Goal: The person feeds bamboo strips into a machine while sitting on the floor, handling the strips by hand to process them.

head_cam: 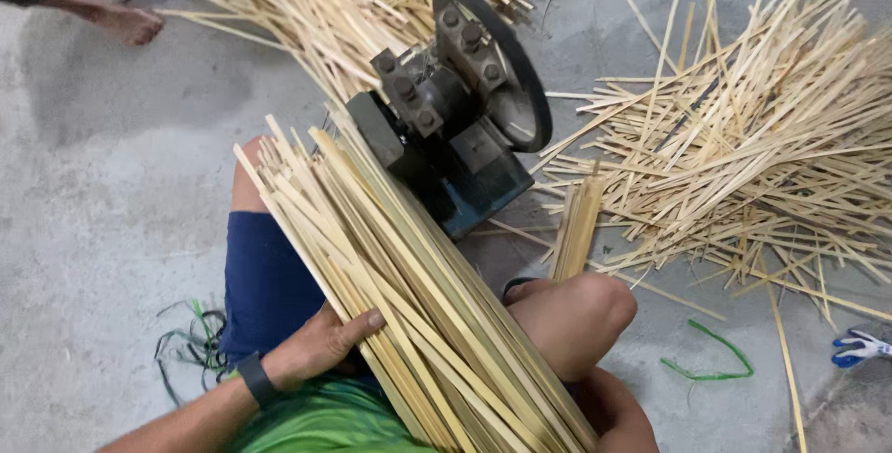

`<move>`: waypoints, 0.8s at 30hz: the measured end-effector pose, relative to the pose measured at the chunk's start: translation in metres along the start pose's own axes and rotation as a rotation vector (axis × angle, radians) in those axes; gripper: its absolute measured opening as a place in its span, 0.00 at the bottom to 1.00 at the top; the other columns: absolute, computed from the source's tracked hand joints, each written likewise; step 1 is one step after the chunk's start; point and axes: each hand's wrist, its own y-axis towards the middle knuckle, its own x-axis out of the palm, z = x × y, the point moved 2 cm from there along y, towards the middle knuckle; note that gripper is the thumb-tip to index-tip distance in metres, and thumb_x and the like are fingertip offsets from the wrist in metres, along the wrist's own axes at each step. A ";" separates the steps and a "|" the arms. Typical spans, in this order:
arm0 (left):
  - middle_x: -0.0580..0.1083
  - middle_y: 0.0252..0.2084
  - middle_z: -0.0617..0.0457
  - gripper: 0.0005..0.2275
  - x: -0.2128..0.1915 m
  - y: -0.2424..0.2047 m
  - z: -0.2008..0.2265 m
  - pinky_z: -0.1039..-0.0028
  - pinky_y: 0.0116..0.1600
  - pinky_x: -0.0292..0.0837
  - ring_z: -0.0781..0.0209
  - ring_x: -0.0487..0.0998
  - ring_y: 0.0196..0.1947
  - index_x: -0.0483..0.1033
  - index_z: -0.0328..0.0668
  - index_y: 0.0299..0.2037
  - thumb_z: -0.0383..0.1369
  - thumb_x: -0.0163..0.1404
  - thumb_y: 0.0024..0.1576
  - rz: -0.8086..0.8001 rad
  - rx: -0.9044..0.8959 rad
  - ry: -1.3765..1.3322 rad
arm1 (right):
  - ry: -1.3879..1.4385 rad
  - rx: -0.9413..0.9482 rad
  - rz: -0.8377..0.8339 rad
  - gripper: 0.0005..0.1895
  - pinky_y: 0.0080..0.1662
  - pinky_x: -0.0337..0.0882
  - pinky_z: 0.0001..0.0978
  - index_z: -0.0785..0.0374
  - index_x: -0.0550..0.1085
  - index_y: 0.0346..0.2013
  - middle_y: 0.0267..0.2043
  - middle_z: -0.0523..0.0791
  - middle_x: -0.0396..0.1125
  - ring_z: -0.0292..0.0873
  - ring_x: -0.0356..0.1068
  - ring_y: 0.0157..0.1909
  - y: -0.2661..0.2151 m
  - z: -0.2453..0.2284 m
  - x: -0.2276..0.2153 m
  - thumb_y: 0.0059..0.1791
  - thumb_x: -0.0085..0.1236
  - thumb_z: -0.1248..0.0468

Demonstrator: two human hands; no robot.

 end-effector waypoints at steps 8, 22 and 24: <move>0.66 0.67 0.37 0.49 0.003 0.001 -0.005 0.61 0.67 0.68 0.45 0.68 0.67 0.41 0.36 0.72 0.57 0.55 0.49 0.049 -0.175 0.018 | 0.002 0.043 0.009 0.25 0.47 0.77 0.46 0.72 0.80 0.39 0.37 0.57 0.77 0.52 0.78 0.40 -0.010 0.005 -0.005 0.47 0.64 0.48; 0.61 0.70 0.36 0.51 -0.001 0.002 -0.021 0.62 0.70 0.63 0.47 0.61 0.71 0.35 0.36 0.73 0.56 0.56 0.50 -0.007 -0.111 0.010 | -0.080 0.098 0.118 0.23 0.44 0.77 0.48 0.70 0.81 0.36 0.36 0.58 0.78 0.54 0.79 0.38 -0.015 0.012 -0.105 0.43 0.66 0.50; 0.63 0.69 0.38 0.51 0.001 0.004 -0.022 0.63 0.69 0.65 0.49 0.64 0.70 0.35 0.39 0.73 0.54 0.57 0.49 -0.015 -0.173 0.009 | -0.126 0.086 0.174 0.23 0.44 0.78 0.48 0.69 0.81 0.35 0.36 0.58 0.78 0.54 0.79 0.38 -0.014 0.022 -0.120 0.42 0.66 0.50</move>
